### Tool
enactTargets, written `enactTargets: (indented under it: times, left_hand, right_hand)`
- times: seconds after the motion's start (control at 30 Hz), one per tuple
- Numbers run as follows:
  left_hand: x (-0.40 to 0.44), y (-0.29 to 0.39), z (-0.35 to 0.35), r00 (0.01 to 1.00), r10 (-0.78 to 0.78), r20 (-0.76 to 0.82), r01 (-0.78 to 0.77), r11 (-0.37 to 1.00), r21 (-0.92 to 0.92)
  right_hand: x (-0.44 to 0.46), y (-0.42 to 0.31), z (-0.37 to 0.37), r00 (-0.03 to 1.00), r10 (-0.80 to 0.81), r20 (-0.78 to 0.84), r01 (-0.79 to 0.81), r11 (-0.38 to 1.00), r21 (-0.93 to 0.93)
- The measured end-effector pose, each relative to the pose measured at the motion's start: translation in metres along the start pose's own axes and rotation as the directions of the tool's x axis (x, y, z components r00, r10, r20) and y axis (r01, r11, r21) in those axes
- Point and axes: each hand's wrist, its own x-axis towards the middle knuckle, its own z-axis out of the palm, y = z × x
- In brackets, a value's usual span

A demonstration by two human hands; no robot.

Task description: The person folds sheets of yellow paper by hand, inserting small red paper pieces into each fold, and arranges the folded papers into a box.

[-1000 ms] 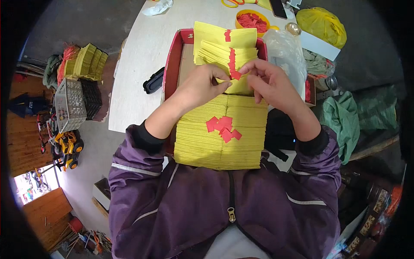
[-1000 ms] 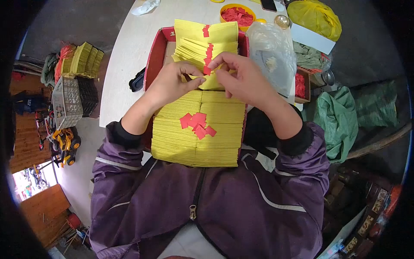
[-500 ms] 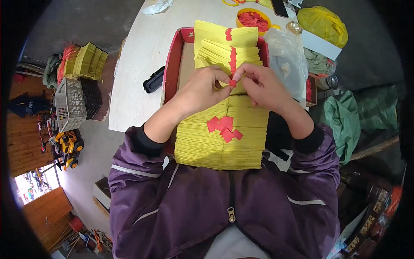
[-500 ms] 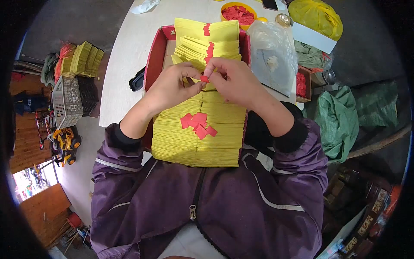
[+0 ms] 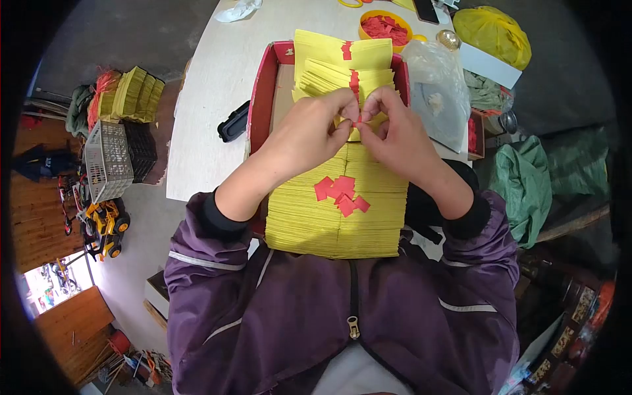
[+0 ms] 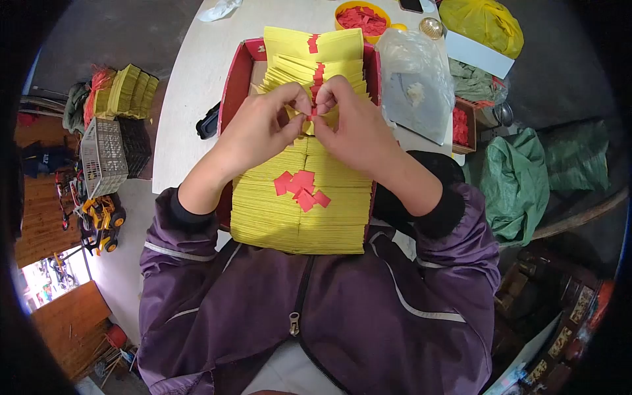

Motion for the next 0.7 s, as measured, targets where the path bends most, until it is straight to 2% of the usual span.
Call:
enactTargets:
  times: [0.17,0.33,0.47,0.5,0.63,0.67,0.7]
  left_hand:
    - [0.002,-0.007,0.006,0.997,0.077,0.002,-0.077,0.997,0.009]
    - [0.002,-0.011,0.009,0.981,0.188,-0.039,-0.184,0.979,0.089]
    - [0.006,-0.01,0.007,0.996,-0.084,0.035,0.083,0.996,0.031]
    - [0.007,-0.012,0.008,0.996,-0.084,0.035,0.082,0.996,0.03]
    - [0.007,-0.026,0.01,0.952,0.206,-0.226,-0.131,0.943,0.305]
    - [0.006,-0.026,0.009,0.953,0.202,-0.228,-0.128,0.944,0.305]
    - [0.004,-0.023,0.006,0.956,0.183,-0.231,-0.109,0.948,0.299]
  right_hand:
    - [-0.006,-0.007,-0.005,0.999,0.039,0.024,-0.037,0.996,-0.087]
    - [-0.008,-0.003,-0.002,0.998,-0.058,0.016,0.06,0.99,-0.131]
    - [-0.01,0.005,0.001,0.954,-0.293,0.063,0.3,0.924,-0.236]
    - [-0.011,0.008,0.003,0.954,-0.293,0.063,0.299,0.924,-0.237]
    - [-0.006,0.023,0.011,0.86,-0.475,0.187,0.504,0.733,-0.457]
    - [-0.005,0.022,0.01,0.859,-0.476,0.189,0.506,0.733,-0.454]
    - [-0.003,0.018,0.009,0.902,-0.392,0.18,0.43,0.796,-0.425]
